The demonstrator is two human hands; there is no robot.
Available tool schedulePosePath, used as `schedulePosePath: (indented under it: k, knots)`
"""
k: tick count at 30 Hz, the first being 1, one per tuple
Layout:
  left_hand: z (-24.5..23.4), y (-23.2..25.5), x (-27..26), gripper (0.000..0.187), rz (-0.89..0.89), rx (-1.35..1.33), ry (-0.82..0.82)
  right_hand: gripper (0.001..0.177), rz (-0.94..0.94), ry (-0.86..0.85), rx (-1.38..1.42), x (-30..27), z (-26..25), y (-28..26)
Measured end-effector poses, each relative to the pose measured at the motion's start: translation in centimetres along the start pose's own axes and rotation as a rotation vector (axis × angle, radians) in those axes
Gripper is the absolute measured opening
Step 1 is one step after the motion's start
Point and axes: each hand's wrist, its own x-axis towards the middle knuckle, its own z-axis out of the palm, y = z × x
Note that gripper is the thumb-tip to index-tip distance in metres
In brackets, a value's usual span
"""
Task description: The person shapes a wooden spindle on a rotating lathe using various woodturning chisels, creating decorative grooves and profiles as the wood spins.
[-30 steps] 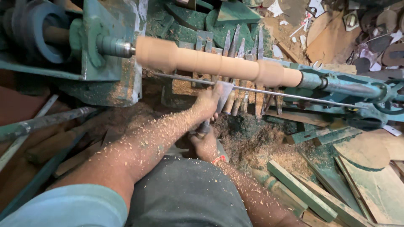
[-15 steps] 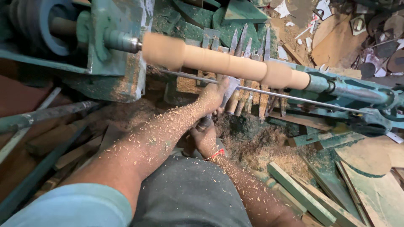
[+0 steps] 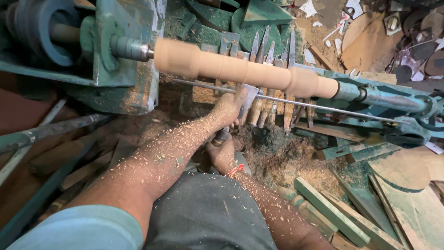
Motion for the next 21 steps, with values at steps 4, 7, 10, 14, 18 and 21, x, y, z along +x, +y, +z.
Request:
schedulePosePath:
  k: [4,7,10,14,18,21]
  knots:
    - [-0.4,-0.1,0.0,0.075,0.031,0.046,0.012,0.046,0.023,0.035,-0.085,0.1,0.4,0.4]
    - [-0.6,0.0,0.0,0.074,0.024,0.007,0.026,0.048,-0.027,0.010,-0.017,0.0,0.4,0.8]
    - [-1.0,0.2,0.2,0.077,-0.192,0.094,0.070,0.051,-0.089,-0.032,0.029,0.1,0.6,1.4]
    - [-2.7,-0.8,-0.6,0.077,-0.053,-0.079,0.102,0.054,-0.155,-0.084,0.135,0.7,2.6,1.8]
    - [-3.7,-1.3,-0.8,0.078,-0.069,-0.087,0.127,0.053,-0.134,-0.143,0.196,0.5,2.9,1.6]
    - [-2.8,-1.6,-0.7,0.081,-0.073,-0.078,0.079,0.052,0.005,-0.155,-0.045,0.2,1.2,2.3]
